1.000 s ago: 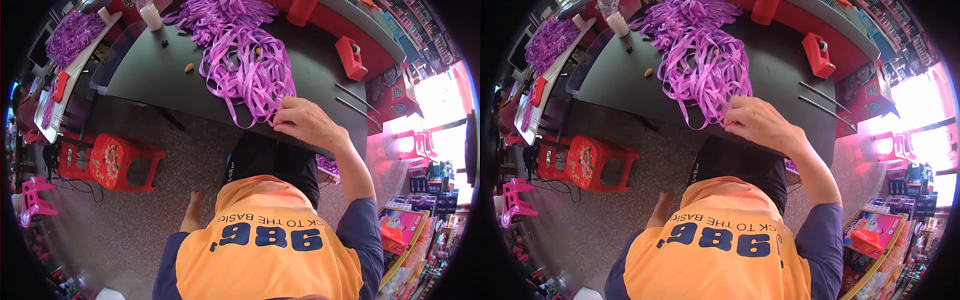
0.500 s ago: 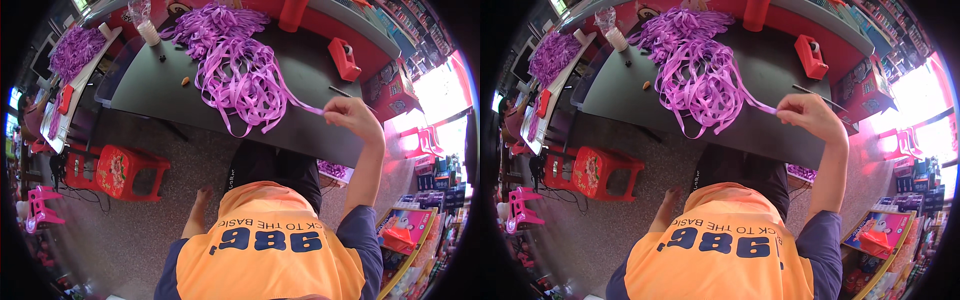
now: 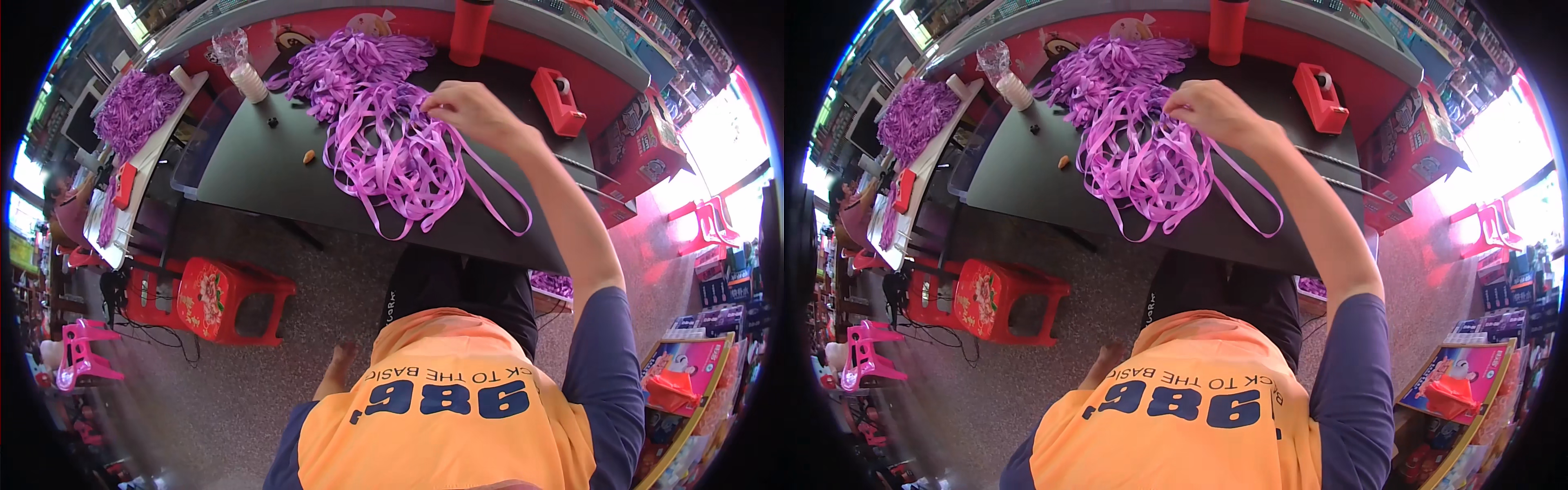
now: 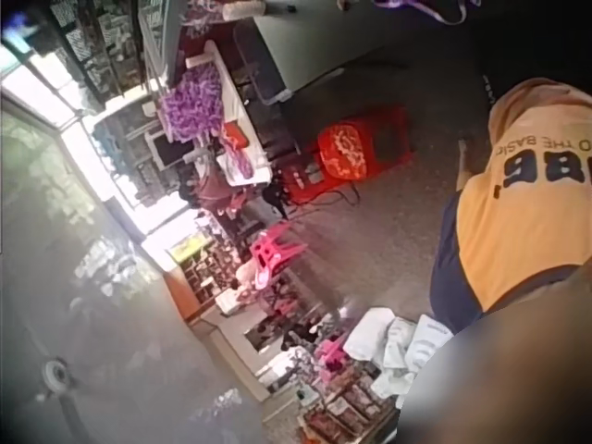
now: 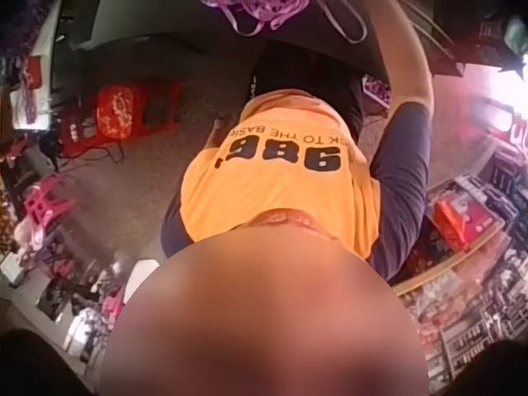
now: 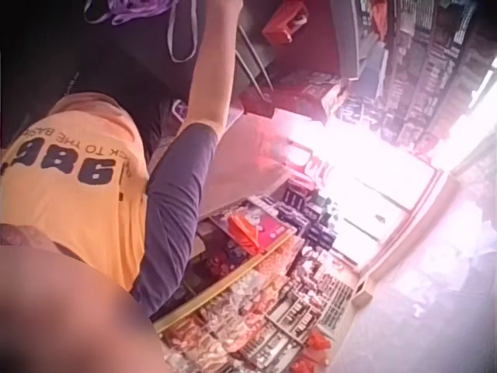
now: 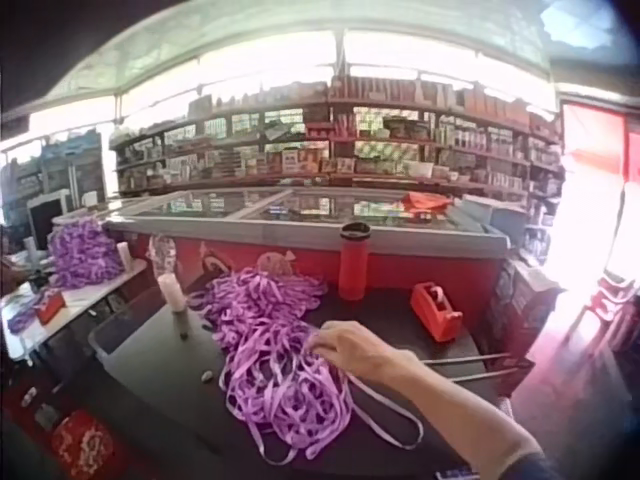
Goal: The person is wrapping purple ribbons around metal rods to create uniform loops for decorative use.
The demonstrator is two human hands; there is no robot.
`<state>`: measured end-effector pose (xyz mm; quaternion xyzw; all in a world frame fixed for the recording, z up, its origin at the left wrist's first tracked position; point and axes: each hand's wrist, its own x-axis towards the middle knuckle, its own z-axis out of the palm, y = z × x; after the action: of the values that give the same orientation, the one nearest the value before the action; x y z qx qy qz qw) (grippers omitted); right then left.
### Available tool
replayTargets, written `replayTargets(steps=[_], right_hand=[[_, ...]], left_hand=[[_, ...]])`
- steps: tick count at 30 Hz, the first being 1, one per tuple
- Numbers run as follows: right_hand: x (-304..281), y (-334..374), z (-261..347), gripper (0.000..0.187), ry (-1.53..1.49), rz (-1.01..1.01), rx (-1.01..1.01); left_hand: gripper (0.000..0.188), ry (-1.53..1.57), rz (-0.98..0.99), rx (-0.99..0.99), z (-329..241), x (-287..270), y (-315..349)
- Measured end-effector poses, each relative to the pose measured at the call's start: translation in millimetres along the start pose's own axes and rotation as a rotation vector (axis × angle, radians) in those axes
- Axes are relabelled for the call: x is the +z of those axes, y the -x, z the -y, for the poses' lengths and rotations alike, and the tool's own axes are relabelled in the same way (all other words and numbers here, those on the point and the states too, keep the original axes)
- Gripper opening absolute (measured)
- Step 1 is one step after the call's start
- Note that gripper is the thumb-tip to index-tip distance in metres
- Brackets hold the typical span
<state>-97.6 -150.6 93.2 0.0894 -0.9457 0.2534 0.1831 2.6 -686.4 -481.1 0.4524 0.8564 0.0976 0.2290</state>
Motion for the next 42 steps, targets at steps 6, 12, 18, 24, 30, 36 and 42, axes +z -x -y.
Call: replayTargets(steps=[6,12,18,24,30,36,42], right_hand=[[43.0,-32.3,-35.8,0.02,0.282,-0.01,0.034],[41.7,-38.8,-43.6,0.017,0.39,0.161,-0.03],[21.1,-28.4,-35.4,0.015,0.033,-0.142,0.042],[-15.6,-1.0,-24.3,0.016,-0.173,-0.166,0.298],[-35.8,30.9,-15.5,0.014,-0.188,-0.241,0.282],[-33.7,37.3,36.2,0.015,-0.412,-0.198,0.16],[-43.3,58.6,50.6,0.017,-0.344,-0.205,0.116]], left_hand=[[0.02,0.011,0.041,-0.117,-2.8,3.5,2.5],[0.017,0.371,0.009,-0.172,-3.4,-3.3,-1.4],[0.022,0.528,-0.067,-0.27,4.3,17.0,-2.7],[0.027,0.617,-0.031,-0.206,-12.6,-11.2,0.4],[0.015,0.901,-1.068,-0.617,-70.1,-198.1,-60.6],[0.019,0.904,-1.272,0.133,-237.4,-499.0,-77.7],[0.022,1.028,-0.665,0.478,-336.8,-564.0,-159.0]])
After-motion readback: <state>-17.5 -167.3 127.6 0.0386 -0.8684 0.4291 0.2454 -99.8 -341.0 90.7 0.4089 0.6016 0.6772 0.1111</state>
